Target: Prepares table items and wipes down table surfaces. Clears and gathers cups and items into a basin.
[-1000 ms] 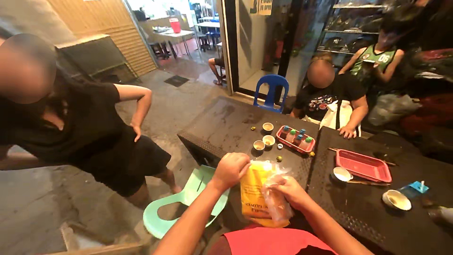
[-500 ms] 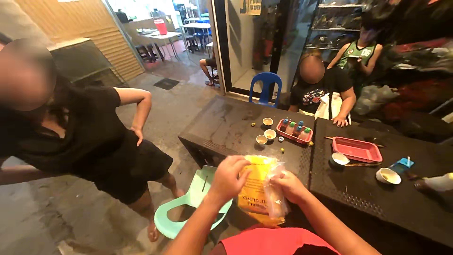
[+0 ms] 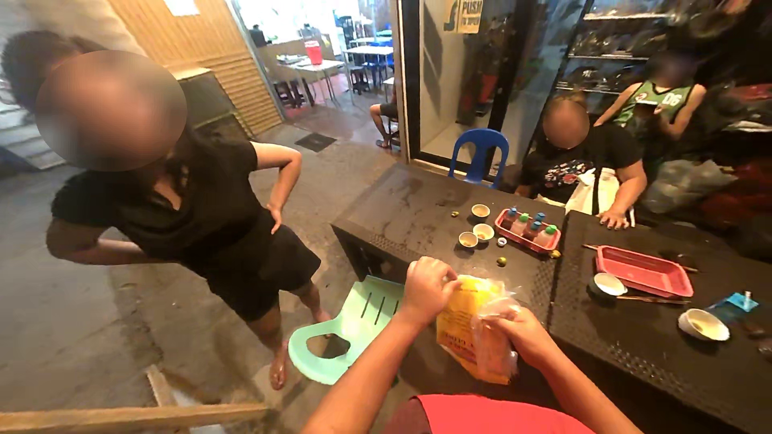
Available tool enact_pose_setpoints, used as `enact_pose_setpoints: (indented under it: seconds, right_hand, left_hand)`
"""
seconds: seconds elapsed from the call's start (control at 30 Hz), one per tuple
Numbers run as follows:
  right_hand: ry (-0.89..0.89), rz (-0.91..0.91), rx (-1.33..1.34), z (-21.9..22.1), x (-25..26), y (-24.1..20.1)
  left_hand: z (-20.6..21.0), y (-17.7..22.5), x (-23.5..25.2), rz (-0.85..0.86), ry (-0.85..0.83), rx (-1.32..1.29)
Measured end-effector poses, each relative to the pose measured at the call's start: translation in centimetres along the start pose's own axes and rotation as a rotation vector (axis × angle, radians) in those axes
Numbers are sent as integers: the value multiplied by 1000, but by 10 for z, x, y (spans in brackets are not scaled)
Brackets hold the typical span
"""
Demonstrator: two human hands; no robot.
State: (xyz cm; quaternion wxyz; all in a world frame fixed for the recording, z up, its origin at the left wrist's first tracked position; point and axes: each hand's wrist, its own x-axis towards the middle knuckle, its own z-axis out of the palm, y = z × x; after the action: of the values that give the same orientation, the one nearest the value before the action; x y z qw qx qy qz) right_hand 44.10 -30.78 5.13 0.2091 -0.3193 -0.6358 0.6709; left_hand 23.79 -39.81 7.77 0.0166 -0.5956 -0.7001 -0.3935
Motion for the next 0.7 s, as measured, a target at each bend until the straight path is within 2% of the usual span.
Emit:
enact_pose_setpoints:
  seconds: [0.17, 0.33, 0.47, 0.6, 0.7]
  right_hand:
    - [8, -11, 111, -1, -6, -10]
    - [19, 16, 229, -8, -5, -19]
    - [19, 28, 300, -17, -2, -17]
    - [-22, 50, 334, -23, -2, -17]
    - [-93, 37, 216, -41, 1, -15]
  left_hand:
    - [8, -1, 6, 244, 125, 151]
    - [7, 6, 15, 324, 118, 149]
    - [16, 4, 14, 467, 237, 172]
    - [28, 0, 18, 477, 292, 180]
    - [27, -2, 25, 428, 254, 194]
